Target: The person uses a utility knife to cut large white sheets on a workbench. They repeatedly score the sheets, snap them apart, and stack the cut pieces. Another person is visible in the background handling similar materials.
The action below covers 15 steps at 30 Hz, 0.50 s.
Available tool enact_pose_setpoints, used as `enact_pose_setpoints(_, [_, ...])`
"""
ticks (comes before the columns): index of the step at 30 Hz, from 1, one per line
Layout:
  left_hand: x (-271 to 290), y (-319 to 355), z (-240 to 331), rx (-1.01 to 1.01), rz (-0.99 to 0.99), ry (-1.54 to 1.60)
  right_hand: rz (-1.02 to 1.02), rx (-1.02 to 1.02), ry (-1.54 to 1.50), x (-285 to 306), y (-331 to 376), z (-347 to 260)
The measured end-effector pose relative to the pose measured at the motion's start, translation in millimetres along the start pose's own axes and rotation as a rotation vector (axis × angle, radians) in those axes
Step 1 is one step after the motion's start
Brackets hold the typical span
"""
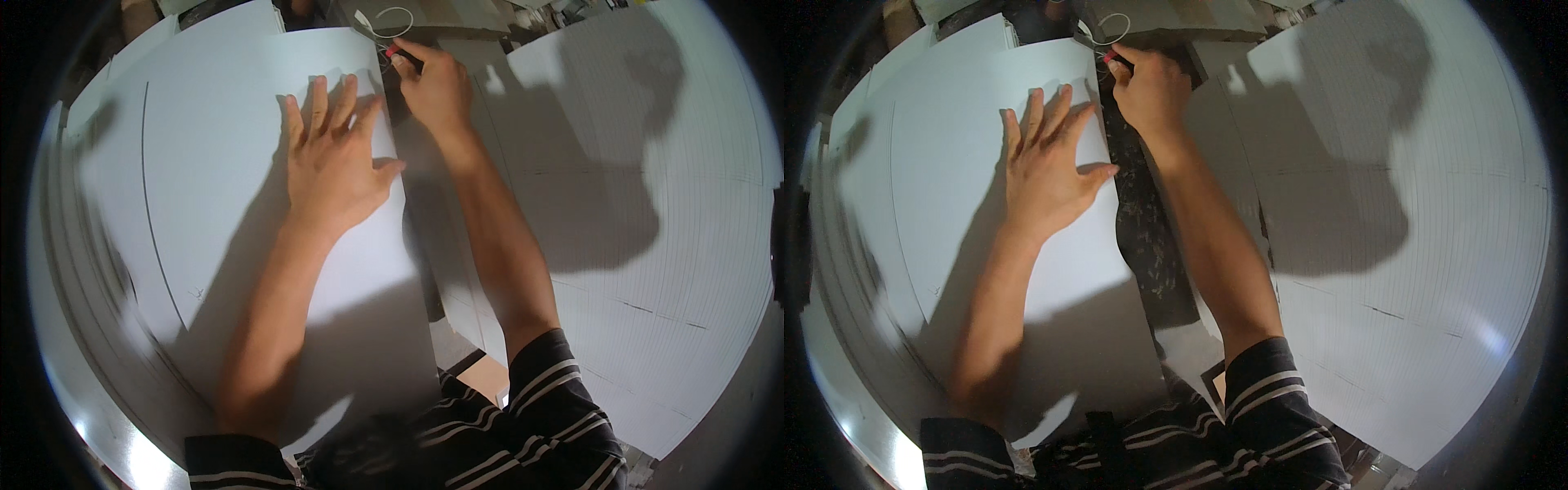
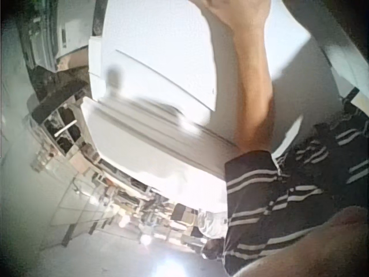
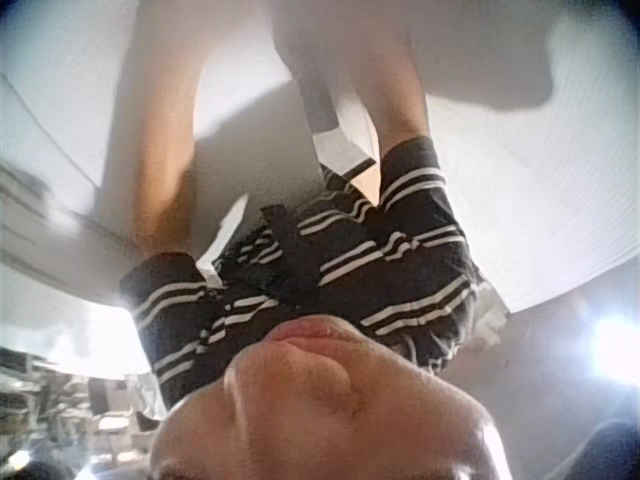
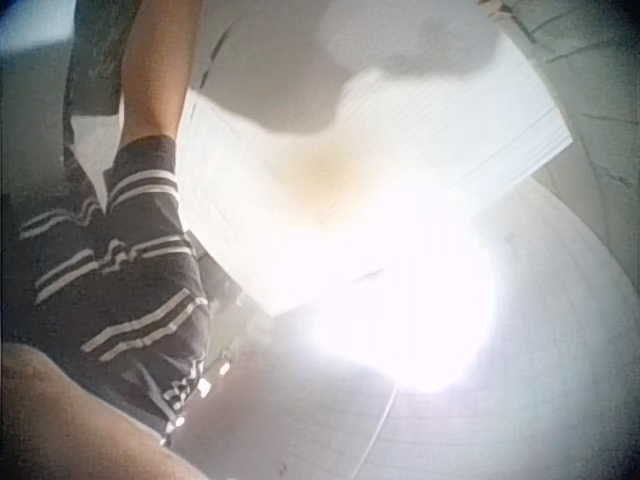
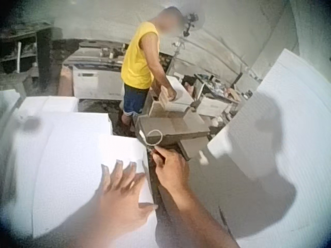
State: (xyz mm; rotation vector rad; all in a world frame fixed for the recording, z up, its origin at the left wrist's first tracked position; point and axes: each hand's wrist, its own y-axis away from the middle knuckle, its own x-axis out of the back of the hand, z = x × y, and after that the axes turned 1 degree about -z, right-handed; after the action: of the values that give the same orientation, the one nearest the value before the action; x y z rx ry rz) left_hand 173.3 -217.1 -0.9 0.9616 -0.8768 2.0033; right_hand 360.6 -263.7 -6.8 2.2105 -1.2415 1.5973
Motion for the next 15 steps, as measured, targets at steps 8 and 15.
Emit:
enact_pose_setpoints(8, [-2, -2, 4, 0.018, -0.083, -0.023, 0.008, -0.031, -0.033, -7, -19, -4])
enact_pose_setpoints(15, [14, -5, -4, -0.010, -0.165, -0.052, -0.300, -0.180, -0.300, -21, 98, 56])
